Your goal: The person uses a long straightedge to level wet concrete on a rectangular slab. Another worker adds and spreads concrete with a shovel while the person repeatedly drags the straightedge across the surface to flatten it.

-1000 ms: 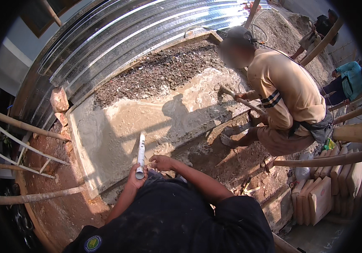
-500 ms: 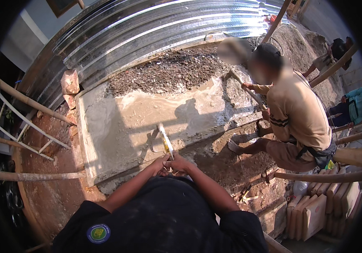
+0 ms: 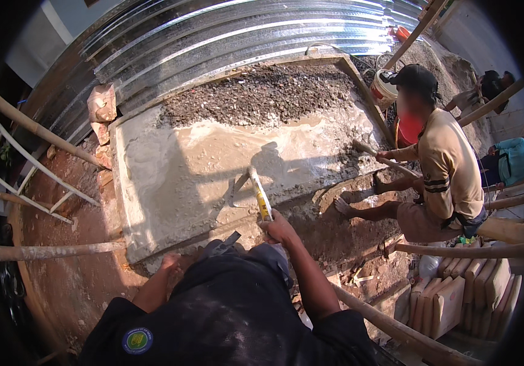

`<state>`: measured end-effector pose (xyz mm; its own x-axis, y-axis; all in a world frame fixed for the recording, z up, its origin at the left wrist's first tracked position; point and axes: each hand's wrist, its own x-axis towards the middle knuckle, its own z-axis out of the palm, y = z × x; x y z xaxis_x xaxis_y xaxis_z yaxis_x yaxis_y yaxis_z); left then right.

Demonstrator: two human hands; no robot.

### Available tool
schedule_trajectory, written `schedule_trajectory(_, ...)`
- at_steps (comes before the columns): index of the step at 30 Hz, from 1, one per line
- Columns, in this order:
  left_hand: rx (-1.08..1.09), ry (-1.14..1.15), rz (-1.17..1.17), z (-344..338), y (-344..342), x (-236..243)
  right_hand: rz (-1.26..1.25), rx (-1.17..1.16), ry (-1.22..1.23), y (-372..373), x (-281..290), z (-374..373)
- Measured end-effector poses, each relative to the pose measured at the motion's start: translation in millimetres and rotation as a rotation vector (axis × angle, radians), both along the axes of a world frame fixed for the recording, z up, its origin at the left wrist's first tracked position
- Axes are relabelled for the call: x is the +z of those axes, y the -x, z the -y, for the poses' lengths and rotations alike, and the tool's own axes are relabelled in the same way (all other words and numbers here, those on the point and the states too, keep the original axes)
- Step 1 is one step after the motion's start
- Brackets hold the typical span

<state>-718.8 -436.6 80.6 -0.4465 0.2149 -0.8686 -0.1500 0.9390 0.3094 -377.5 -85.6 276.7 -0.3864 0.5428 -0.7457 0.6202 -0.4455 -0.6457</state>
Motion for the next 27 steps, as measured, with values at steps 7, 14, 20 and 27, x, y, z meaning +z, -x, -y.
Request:
schedule_trajectory(7, 0.129, -0.068, 0.108, 97, 44, -5, -0.002, -0.066, 0.016, 31, -12, 30)
schedule_trajectory(14, 0.131, -0.27, 0.11, 19, 23, 10, 0.004, -0.02, -0.03, 63, -18, 29)
schedule_trajectory(20, 0.091, -0.382, 0.096, -31, 21, 26, 0.0, -0.042, -0.049, 73, -10, 26)
schedule_trajectory(27, 0.043, -0.226, 0.076, 13, 33, 18, -0.008, -0.092, -0.003, 71, -5, 10)
